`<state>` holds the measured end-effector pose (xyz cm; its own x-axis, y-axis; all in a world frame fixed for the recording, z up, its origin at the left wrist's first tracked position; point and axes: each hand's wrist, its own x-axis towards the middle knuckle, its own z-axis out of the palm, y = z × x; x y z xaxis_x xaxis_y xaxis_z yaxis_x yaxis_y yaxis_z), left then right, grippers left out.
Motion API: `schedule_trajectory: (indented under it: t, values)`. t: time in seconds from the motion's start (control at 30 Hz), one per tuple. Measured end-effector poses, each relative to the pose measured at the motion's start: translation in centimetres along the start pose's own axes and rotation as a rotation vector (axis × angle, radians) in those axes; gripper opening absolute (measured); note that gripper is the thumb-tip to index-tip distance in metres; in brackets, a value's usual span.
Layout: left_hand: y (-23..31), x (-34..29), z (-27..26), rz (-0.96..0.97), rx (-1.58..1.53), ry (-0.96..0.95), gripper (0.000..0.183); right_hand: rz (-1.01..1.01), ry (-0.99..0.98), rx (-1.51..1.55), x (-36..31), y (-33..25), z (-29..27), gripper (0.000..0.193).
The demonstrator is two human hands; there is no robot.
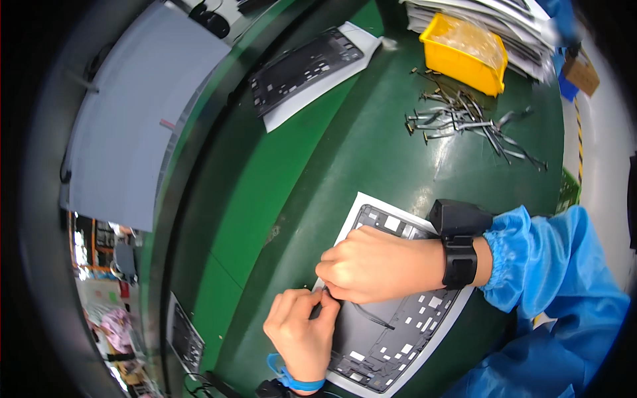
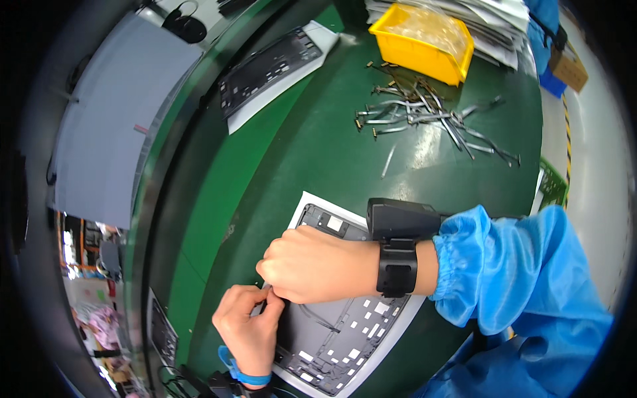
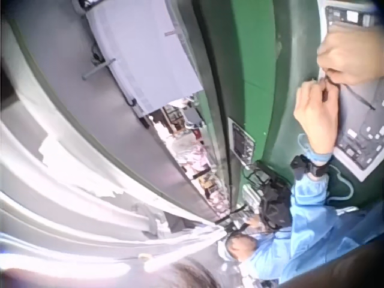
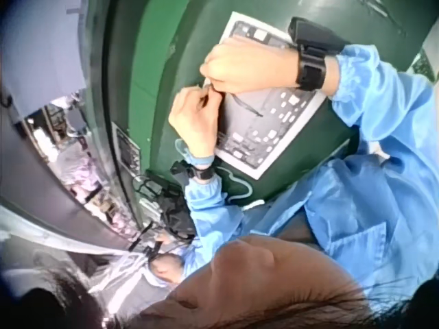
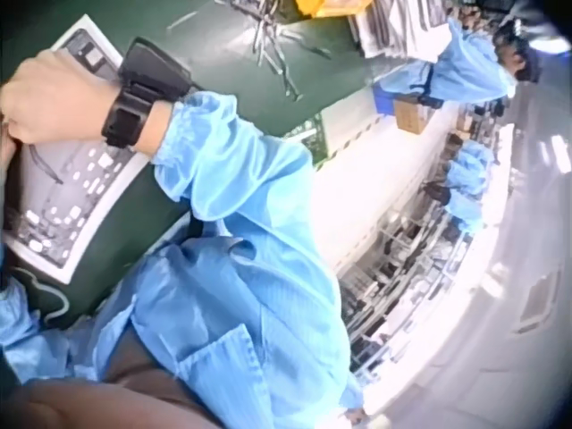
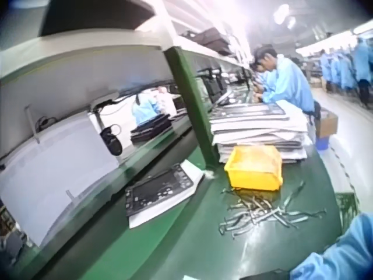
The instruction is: The recorder is assembling plastic electronic component housings by manually attaching rubber gaskets or seals on an assembly line.
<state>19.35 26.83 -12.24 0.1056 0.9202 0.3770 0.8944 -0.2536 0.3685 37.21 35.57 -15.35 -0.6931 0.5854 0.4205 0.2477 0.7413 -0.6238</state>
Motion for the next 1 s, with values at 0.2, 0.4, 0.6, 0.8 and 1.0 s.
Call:
schedule_trajectory:
  t: [0.2, 0.4, 0.6, 0.8, 1.0]
  values:
    - [0.0, -1.1, 0.8, -0.008, 0.027, 0.045, 0.015, -0.054, -0.010, 0.086, -0.4, 0.5, 0.0, 0.015]
    - [0.9, -0.6, 0.2, -0.083, -0.101, 0.013, 0.010, -0.032, -0.055, 0.012, -0.9, 0.1, -0.1, 0.014]
    - [0.6, -0.3, -0.4, -0.056, -0.071, -0.035, 0.011, -0.090, 0.066, -0.021, -0.9, -0.4, 0.1, 0.015]
    - [-1.0, 0.7, -2.5, -0.049, -0.078, -0.211, 0.009, -0.067, 0.033, 0.010, -0.8, 0.1, -1.5, 0.018]
    - [-3.4, 0.4, -4.3, -0.323, -0.227, -0.418, 0.015, -0.014, 0.396, -0.100, 0.0, 4.4, -4.5, 0.020]
